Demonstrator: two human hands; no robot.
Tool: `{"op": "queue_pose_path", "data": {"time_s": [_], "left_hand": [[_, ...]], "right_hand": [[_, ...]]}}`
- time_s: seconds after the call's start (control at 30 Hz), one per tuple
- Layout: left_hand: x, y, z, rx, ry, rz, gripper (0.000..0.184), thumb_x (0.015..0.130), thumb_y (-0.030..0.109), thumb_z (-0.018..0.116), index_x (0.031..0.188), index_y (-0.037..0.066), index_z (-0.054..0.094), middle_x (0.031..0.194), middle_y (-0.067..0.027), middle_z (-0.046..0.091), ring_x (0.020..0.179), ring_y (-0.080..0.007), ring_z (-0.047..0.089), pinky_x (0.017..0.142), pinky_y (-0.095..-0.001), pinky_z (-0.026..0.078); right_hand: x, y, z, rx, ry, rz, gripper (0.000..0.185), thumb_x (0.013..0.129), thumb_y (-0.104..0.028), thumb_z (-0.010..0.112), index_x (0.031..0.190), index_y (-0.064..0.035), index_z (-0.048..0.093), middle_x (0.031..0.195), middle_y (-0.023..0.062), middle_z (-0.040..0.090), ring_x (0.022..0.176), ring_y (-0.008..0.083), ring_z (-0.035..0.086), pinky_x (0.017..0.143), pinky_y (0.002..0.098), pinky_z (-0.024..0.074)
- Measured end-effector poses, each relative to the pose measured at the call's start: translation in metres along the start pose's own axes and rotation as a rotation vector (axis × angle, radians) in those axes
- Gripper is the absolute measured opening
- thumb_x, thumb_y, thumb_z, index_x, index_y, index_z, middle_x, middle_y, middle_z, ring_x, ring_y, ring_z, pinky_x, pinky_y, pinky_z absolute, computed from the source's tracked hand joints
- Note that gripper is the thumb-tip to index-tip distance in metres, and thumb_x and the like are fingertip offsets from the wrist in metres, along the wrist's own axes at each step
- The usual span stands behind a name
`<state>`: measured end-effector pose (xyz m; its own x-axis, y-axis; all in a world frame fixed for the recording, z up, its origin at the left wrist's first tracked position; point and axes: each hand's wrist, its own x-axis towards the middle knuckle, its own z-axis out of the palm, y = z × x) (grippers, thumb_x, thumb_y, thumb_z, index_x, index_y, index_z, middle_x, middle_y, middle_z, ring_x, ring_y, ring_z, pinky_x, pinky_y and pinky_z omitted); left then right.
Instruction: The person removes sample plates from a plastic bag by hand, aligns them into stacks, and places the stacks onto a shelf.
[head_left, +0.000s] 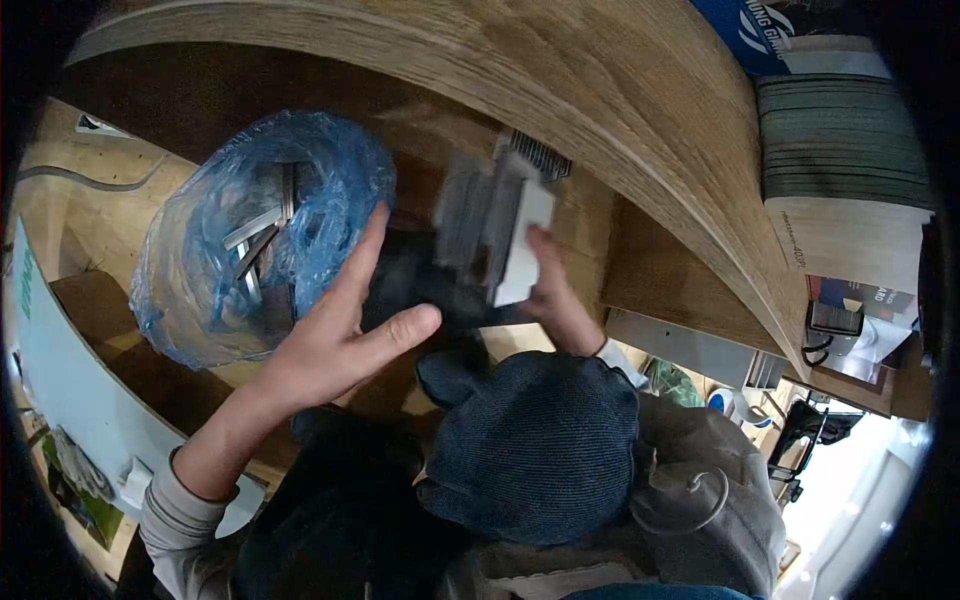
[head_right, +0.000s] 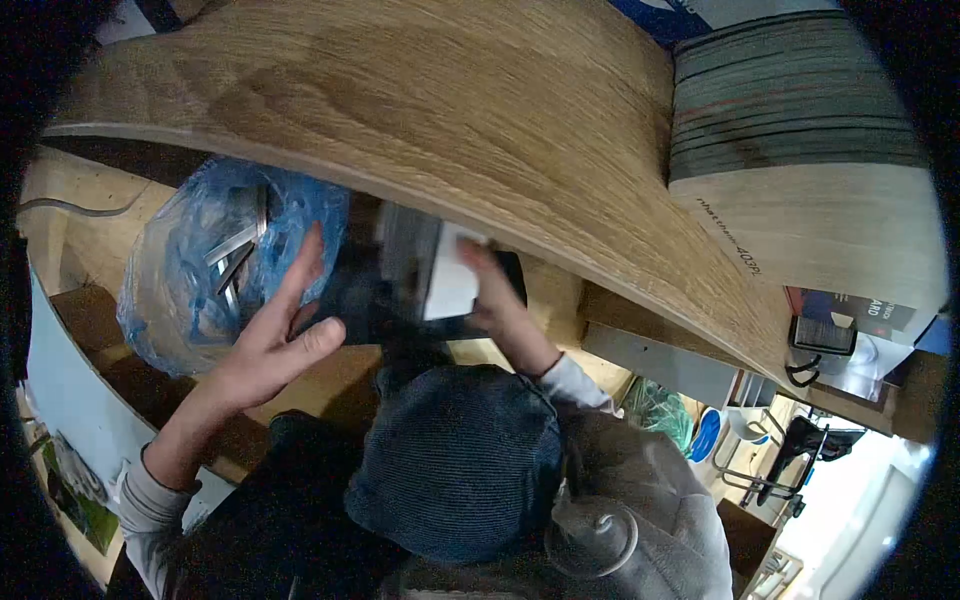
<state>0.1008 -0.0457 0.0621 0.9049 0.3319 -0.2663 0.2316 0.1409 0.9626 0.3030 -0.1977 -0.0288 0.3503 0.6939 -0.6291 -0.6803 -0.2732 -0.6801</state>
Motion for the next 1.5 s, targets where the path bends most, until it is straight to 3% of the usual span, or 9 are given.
{"op": "queue_pose_path", "data": {"time_s": [0.07,0.13,0.33,0.67,0.73,0.83,0.97,1.07,1.5], "left_hand": [[-0.006,-0.003,-0.012,0.088,-0.048,-0.072,0.090,0.080,0.043,0.058,0.136,-0.004,0.005,0.138,-0.0281,0.014,0.131,-0.0342,0.012,0.105,-0.0405,0.017],[-0.010,-0.008,-0.018,0.134,-0.073,-0.113,0.087,0.081,0.043,0.058,0.136,-0.002,0.009,0.139,-0.0262,0.015,0.131,-0.0345,0.013,0.105,-0.0411,0.017],[-0.011,-0.020,-0.013,-0.082,-0.093,-0.197,0.074,0.082,0.037,0.058,0.136,0.003,0.020,0.138,-0.0218,0.023,0.129,-0.0316,0.021,0.105,-0.0406,0.020],[-0.017,-0.034,-0.020,-0.121,-0.105,-0.190,0.067,0.083,0.034,0.058,0.135,0.005,0.027,0.135,-0.0189,0.031,0.126,-0.0286,0.029,0.102,-0.0367,0.026],[-0.018,-0.038,-0.021,-0.187,-0.100,-0.204,0.066,0.083,0.034,0.058,0.134,0.005,0.028,0.133,-0.0187,0.033,0.125,-0.0284,0.031,0.102,-0.0364,0.027],[-0.014,-0.031,-0.021,-0.196,-0.097,-0.221,0.066,0.083,0.034,0.058,0.134,0.005,0.028,0.131,-0.0185,0.035,0.124,-0.0281,0.032,0.101,-0.0360,0.028],[-0.012,-0.032,-0.021,-0.142,-0.095,-0.230,0.064,0.084,0.033,0.058,0.134,0.006,0.029,0.130,-0.0183,0.036,0.123,-0.0275,0.034,0.100,-0.0355,0.030],[-0.014,-0.037,-0.022,-0.117,-0.088,-0.232,0.063,0.084,0.032,0.057,0.134,0.007,0.029,0.131,-0.0184,0.036,0.123,-0.0270,0.034,0.099,-0.0353,0.031],[-0.025,-0.041,-0.025,-0.185,-0.076,-0.253,0.060,0.084,0.030,0.057,0.133,0.006,0.031,0.132,-0.0190,0.035,0.122,-0.0280,0.035,0.099,-0.0367,0.033]], "right_hand": [[0.007,-0.010,-0.079,0.208,0.181,-0.287,0.052,0.084,-0.038,0.053,0.122,-0.0054,0.040,0.113,0.0129,0.052,0.097,0.0246,0.056,0.077,0.0368,0.0498],[0.002,-0.049,-0.106,-0.561,0.388,-0.584,0.061,0.077,-0.038,0.061,0.122,-0.0038,0.038,0.106,0.0114,0.053,0.096,0.0240,0.055,0.079,0.0355,0.0477],[0.083,-0.078,-0.185,-0.944,0.771,-0.253,0.097,0.068,-0.048,0.068,0.134,-0.0009,0.014,0.124,0.0190,0.037,0.114,0.0307,0.039,0.091,0.0426,0.0369],[0.138,-0.053,-0.181,-1.295,1.011,-0.054,0.102,0.070,-0.064,0.051,0.137,-0.0039,0.003,0.137,0.0231,0.014,0.122,0.0415,0.022,0.097,0.0480,0.0259],[0.136,-0.049,-0.196,-1.332,0.991,-0.078,0.104,0.070,-0.068,0.048,0.137,-0.0046,0.001,0.139,0.0240,0.009,0.124,0.0437,0.018,0.098,0.0491,0.0238],[0.129,-0.039,-0.229,-1.558,0.939,-0.326,0.085,0.079,-0.057,0.049,0.137,-0.0051,0.016,0.137,0.0225,0.022,0.121,0.0391,0.030,0.095,0.0458,0.0303],[0.044,-0.026,-0.163,-1.387,0.601,-0.750,0.045,0.089,-0.035,0.047,0.121,-0.0034,0.044,0.123,0.0173,0.044,0.109,0.0263,0.046,0.087,0.0368,0.0393],[0.048,-0.017,-0.172,-1.394,-0.038,-0.220,0.025,0.089,-0.021,0.049,0.102,-0.0011,0.057,0.101,0.0103,0.057,0.090,0.0163,0.054,0.077,0.0296,0.0433],[0.126,-0.036,-0.200,-1.065,-0.105,-0.263,0.029,0.086,-0.015,0.052,0.113,-0.0037,0.055,0.093,0.0065,0.062,0.080,0.0147,0.057,0.074,0.0278,0.0453]]}}
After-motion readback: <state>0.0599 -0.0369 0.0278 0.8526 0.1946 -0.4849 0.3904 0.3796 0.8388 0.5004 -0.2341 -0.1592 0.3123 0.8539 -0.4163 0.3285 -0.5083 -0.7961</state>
